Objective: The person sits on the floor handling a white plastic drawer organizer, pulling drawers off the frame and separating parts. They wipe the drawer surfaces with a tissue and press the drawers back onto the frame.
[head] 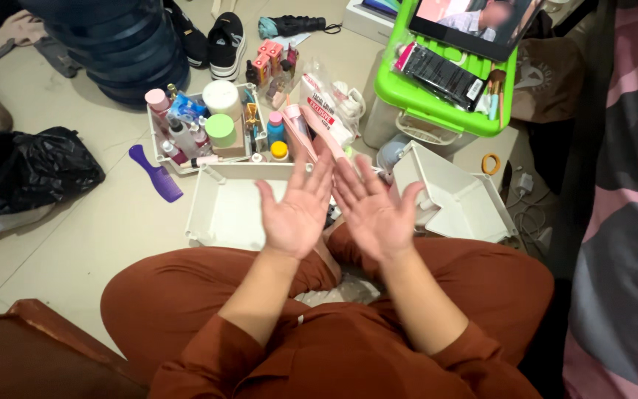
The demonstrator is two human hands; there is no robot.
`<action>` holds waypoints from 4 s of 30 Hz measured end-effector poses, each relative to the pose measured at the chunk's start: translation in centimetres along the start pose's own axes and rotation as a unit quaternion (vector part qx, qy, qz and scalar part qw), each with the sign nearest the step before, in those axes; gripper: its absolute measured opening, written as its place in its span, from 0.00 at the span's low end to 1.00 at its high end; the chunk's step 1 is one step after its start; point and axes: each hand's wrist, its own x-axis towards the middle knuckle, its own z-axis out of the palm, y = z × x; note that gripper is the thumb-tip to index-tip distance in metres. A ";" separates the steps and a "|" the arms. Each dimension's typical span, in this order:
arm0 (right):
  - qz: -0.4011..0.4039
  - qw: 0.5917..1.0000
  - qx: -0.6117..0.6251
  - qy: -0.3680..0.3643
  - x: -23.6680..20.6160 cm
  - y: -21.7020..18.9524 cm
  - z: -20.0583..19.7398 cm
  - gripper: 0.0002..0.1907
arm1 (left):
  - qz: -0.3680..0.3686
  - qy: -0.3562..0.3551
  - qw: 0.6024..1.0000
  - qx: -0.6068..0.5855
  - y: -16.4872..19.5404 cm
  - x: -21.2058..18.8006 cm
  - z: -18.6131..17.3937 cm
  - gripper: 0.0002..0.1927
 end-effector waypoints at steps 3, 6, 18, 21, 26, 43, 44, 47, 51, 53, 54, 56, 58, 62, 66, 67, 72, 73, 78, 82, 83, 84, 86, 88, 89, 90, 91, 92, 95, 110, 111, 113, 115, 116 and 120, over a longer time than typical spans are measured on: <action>-0.028 0.985 -0.169 -0.024 0.2 2.6 -0.4 0.60 | 0.021 0.030 0.881 0.472 -4.6 -0.4 -0.4 0.42; -0.083 0.937 -0.325 0.093 1.6 1.7 -2.3 0.60 | 0.036 -0.004 0.818 0.575 -9.0 -3.0 0.2 0.38; -0.002 0.958 -0.161 0.237 -5.6 -6.0 -2.1 0.46 | 0.107 -0.196 0.454 0.863 -9.2 5.0 -2.3 0.35; -0.128 0.937 -0.190 0.265 -6.6 -7.1 -4.5 0.40 | 0.165 -0.250 0.477 0.826 -11.3 6.8 1.0 0.32; -0.313 0.924 -0.061 0.212 -8.1 -6.6 -7.7 0.28 | 0.166 -0.530 0.545 0.628 -20.1 6.2 12.1 0.27; -0.156 0.932 -0.115 0.306 -5.6 -9.4 -0.9 0.17 | 0.145 -0.621 0.553 0.536 -34.1 -3.5 27.4 0.24; -0.152 0.934 -0.113 0.304 -5.5 -9.3 -0.7 0.17 | 0.160 -0.600 0.579 0.528 -33.9 -3.2 27.8 0.25; -0.144 0.937 -0.108 0.299 -5.2 -9.5 -0.6 0.17 | 0.199 -0.521 0.632 0.538 -32.9 -1.4 28.8 0.27; -0.128 0.942 -0.098 0.295 -5.4 -9.6 -0.9 0.17 | 0.217 -0.496 0.591 0.598 -32.6 0.7 28.3 0.28; -0.126 0.946 -0.092 0.284 -5.3 -9.6 -1.5 0.17 | 0.150 -0.541 0.547 0.621 -33.5 1.2 27.8 0.31; -0.123 0.947 -0.084 0.285 -5.6 -9.6 -2.0 0.18 | 0.057 -0.494 0.619 0.608 -33.8 1.6 27.5 0.30; -0.122 0.948 -0.068 0.285 -5.3 -9.9 -3.0 0.20 | -0.130 -0.383 0.731 0.550 -34.4 2.8 26.9 0.28; -0.088 0.951 -0.011 0.296 -5.2 -10.8 -3.6 0.25 | -0.054 -0.359 0.801 0.477 -34.0 4.9 26.0 0.26; -0.241 0.960 0.053 0.136 -6.2 -11.5 -4.5 0.37 | 0.133 -0.313 0.818 0.464 -27.5 10.3 20.6 0.21; -0.273 0.952 0.124 0.059 -8.5 -12.2 -2.1 0.36 | -0.074 -0.195 0.851 0.482 -18.9 10.4 11.2 0.23; -0.267 0.960 0.073 -0.053 -8.6 -12.3 -1.6 0.36 | -0.202 -0.097 0.830 0.511 -17.5 9.6 9.1 0.23; -0.096 0.979 -0.105 0.143 -4.7 -7.6 -1.6 0.23 | 0.061 -0.272 0.563 0.778 -8.4 4.4 1.5 0.15; -0.090 0.977 -0.120 0.151 -3.7 -5.9 -2.3 0.20 | 0.045 -0.257 0.540 0.800 -6.7 3.2 0.6 0.18; -0.021 0.917 -0.319 0.238 1.5 -0.1 -6.6 0.17 | -0.031 -0.302 0.462 0.834 1.7 -0.7 -2.6 0.25; 0.024 0.799 -0.517 0.306 5.4 2.6 -7.0 0.25 | -0.182 -0.016 0.570 0.801 13.0 -0.3 -5.0 0.12; 0.057 0.731 -0.624 0.271 5.9 3.4 -6.8 0.27 | -0.095 0.019 0.570 0.816 16.3 0.0 -5.7 0.12; 0.089 0.649 -0.720 0.230 6.0 4.3 -6.5 0.29 | -0.135 0.212 0.502 0.827 18.9 -0.4 -6.5 0.18; 0.110 0.493 -0.847 0.167 6.5 6.0 -5.8 0.40 | 0.017 0.336 0.545 0.768 21.8 -0.5 -8.4 0.29; 0.105 0.358 -0.919 0.127 6.7 7.9 -5.3 0.59 | -0.145 0.425 0.483 0.752 22.4 -0.4 -10.1 0.34; 0.145 0.404 -0.895 0.121 6.7 8.6 -5.3 0.47 | -0.225 0.460 0.446 0.734 22.4 -0.4 -10.7 0.37; 0.182 0.448 -0.868 0.114 6.8 9.0 -5.3 0.36 | -0.242 0.450 0.455 0.729 22.4 -0.4 -11.3 0.38; 0.218 0.491 -0.836 0.106 6.9 9.2 -5.5 0.28 | -0.259 0.440 0.462 0.725 22.3 -0.5 -11.7 0.40; 0.222 0.473 -0.844 0.120 7.0 9.1 -6.0 0.26 | -0.274 0.429 0.471 0.721 22.1 -0.5 -12.0 0.41; 0.194 0.453 -0.856 0.157 7.4 6.6 -7.4 0.24 | -0.185 0.449 0.542 0.686 22.3 -0.7 -10.9 0.42; -0.114 0.527 -0.815 0.214 7.7 -6.1 -9.3 0.15 | -0.035 0.300 0.881 0.363 14.3 0.3 -9.0 0.33; -0.197 0.515 -0.812 0.192 7.6 -6.4 -8.9 0.12 | -0.026 0.306 0.879 0.365 14.0 0.2 -9.2 0.33; -0.292 0.453 -0.819 0.196 7.2 -6.6 -7.6 0.09 | -0.007 0.314 0.874 0.371 13.0 0.3 -9.6 0.33; -0.311 0.354 -0.846 0.248 6.3 -5.6 -5.8 0.08 | -0.001 0.304 0.884 0.355 12.0 0.5 -10.0 0.34; -0.274 0.421 -0.838 0.211 6.2 -4.7 -4.8 0.13 | 0.001 0.300 0.889 0.347 11.5 0.6 -10.1 0.34; -0.112 0.630 -0.762 0.097 7.6 1.0 -1.6 0.17 | -0.001 0.295 0.897 0.329 10.0 0.9 -10.6 0.36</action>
